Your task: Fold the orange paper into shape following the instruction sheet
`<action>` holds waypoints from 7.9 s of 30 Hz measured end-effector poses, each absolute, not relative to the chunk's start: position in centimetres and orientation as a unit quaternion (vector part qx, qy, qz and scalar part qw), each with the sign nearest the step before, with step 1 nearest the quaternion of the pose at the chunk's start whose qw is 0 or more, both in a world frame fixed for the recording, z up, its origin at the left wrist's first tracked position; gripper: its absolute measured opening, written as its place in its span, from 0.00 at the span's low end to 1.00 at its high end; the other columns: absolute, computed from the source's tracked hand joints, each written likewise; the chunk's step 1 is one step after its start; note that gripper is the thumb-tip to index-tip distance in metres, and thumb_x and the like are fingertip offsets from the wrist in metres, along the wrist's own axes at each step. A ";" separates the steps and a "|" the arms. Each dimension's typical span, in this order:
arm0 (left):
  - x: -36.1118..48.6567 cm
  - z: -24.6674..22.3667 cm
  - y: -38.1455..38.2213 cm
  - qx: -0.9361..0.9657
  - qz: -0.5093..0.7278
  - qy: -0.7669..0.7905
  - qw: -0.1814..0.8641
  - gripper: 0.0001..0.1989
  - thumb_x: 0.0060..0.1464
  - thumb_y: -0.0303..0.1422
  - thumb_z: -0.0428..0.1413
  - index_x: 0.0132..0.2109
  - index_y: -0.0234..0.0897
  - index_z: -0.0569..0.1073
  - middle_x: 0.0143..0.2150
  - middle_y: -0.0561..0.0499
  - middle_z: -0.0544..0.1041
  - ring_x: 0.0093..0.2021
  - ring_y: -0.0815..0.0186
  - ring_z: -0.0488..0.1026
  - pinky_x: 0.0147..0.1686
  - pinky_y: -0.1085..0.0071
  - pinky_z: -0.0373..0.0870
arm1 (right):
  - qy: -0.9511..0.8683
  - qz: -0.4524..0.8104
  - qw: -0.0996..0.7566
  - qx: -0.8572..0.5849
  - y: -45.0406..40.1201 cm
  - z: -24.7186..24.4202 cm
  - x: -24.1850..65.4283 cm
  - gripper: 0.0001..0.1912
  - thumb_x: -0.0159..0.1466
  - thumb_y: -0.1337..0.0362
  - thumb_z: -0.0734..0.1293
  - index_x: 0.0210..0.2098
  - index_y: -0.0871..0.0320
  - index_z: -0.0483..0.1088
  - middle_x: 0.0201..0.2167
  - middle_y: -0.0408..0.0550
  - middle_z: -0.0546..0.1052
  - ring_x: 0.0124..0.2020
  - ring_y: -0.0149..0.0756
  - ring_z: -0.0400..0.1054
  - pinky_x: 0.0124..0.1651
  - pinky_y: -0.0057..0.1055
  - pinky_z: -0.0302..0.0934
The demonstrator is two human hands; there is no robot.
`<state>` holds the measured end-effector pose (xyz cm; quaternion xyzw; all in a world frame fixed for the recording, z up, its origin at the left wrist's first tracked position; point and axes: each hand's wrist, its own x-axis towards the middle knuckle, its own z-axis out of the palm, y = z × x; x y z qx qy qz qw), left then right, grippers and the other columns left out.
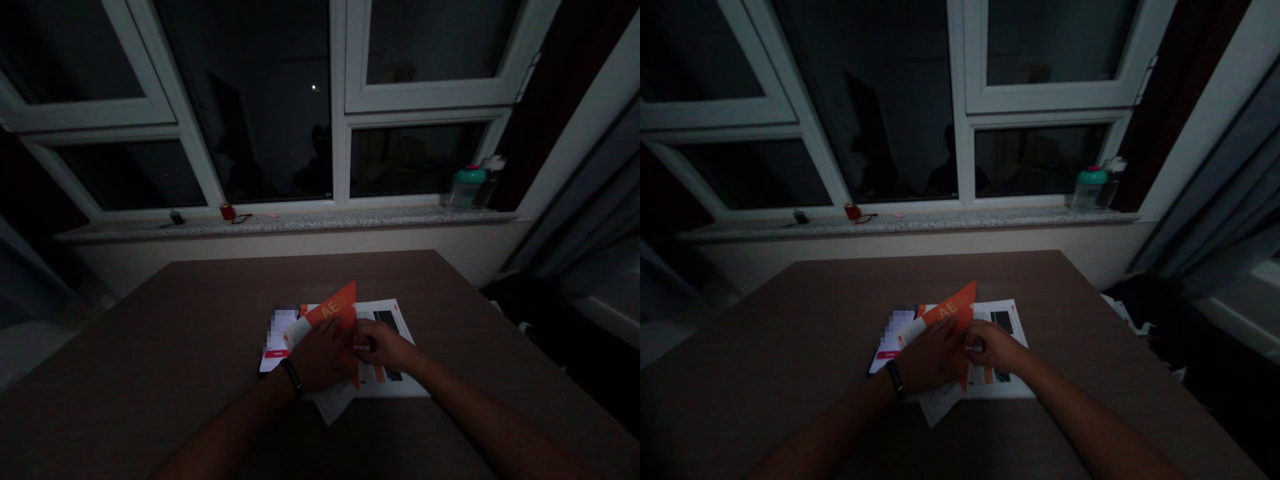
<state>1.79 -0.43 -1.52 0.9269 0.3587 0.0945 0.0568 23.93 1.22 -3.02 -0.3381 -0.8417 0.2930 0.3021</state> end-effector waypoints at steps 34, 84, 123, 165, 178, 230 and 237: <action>2.0 -0.6 0.0 0.931 0.091 0.355 0.004 0.25 0.62 0.47 0.53 0.61 0.43 0.64 0.57 0.42 0.66 0.56 0.50 0.64 0.54 0.53 0.63 | -0.839 0.281 0.319 -0.339 1.3 -3.3 24.2 0.11 0.55 0.72 0.70 0.28 0.56 0.63 0.30 0.40 0.68 0.29 0.30 0.62 0.32 0.25 0.53; 2.3 0.5 -0.1 0.942 0.114 0.299 0.103 0.22 0.56 0.40 0.62 0.54 0.39 0.68 0.55 0.45 0.71 0.56 0.54 0.66 0.56 0.58 0.63 | -0.838 0.238 0.320 -0.372 1.9 -3.2 24.2 0.13 0.52 0.75 0.68 0.25 0.56 0.59 0.28 0.40 0.67 0.31 0.32 0.62 0.35 0.27 0.53; 1.5 0.3 0.1 0.954 0.111 0.253 0.119 0.26 0.59 0.43 0.59 0.60 0.40 0.63 0.60 0.44 0.69 0.59 0.53 0.65 0.57 0.57 0.61 | -0.808 0.166 0.359 -0.438 3.2 -3.3 24.8 0.10 0.56 0.72 0.67 0.26 0.55 0.60 0.27 0.41 0.68 0.29 0.33 0.62 0.33 0.27 0.54; 2.3 0.7 -0.9 0.938 0.119 0.300 0.125 0.30 0.52 0.46 0.63 0.56 0.40 0.64 0.56 0.43 0.69 0.55 0.51 0.65 0.53 0.56 0.62 | -0.816 0.180 0.336 -0.435 3.0 -3.4 25.0 0.10 0.56 0.73 0.67 0.27 0.56 0.60 0.29 0.42 0.69 0.31 0.33 0.63 0.35 0.27 0.54; 2.4 0.8 -0.4 0.952 0.079 0.283 0.081 0.13 0.62 0.34 0.56 0.53 0.41 0.67 0.54 0.49 0.71 0.52 0.57 0.66 0.51 0.62 0.63 | -0.865 0.256 0.274 -0.333 0.9 -2.6 24.4 0.13 0.53 0.72 0.70 0.26 0.56 0.59 0.30 0.40 0.69 0.30 0.30 0.63 0.33 0.25 0.54; 1.9 0.4 -0.3 0.959 0.089 0.245 0.109 0.18 0.62 0.38 0.56 0.57 0.41 0.66 0.59 0.44 0.70 0.58 0.55 0.66 0.57 0.59 0.60 | -0.766 0.103 0.350 -0.529 3.1 -3.5 26.1 0.07 0.58 0.67 0.65 0.27 0.56 0.62 0.27 0.43 0.70 0.30 0.36 0.64 0.33 0.29 0.52; 1.9 0.5 -0.6 0.960 0.097 0.241 0.107 0.25 0.63 0.42 0.53 0.63 0.39 0.61 0.61 0.41 0.67 0.60 0.52 0.65 0.59 0.56 0.59 | -0.755 0.130 0.370 -0.525 2.8 -3.0 25.9 0.07 0.57 0.68 0.66 0.27 0.56 0.62 0.27 0.43 0.70 0.30 0.36 0.65 0.33 0.29 0.54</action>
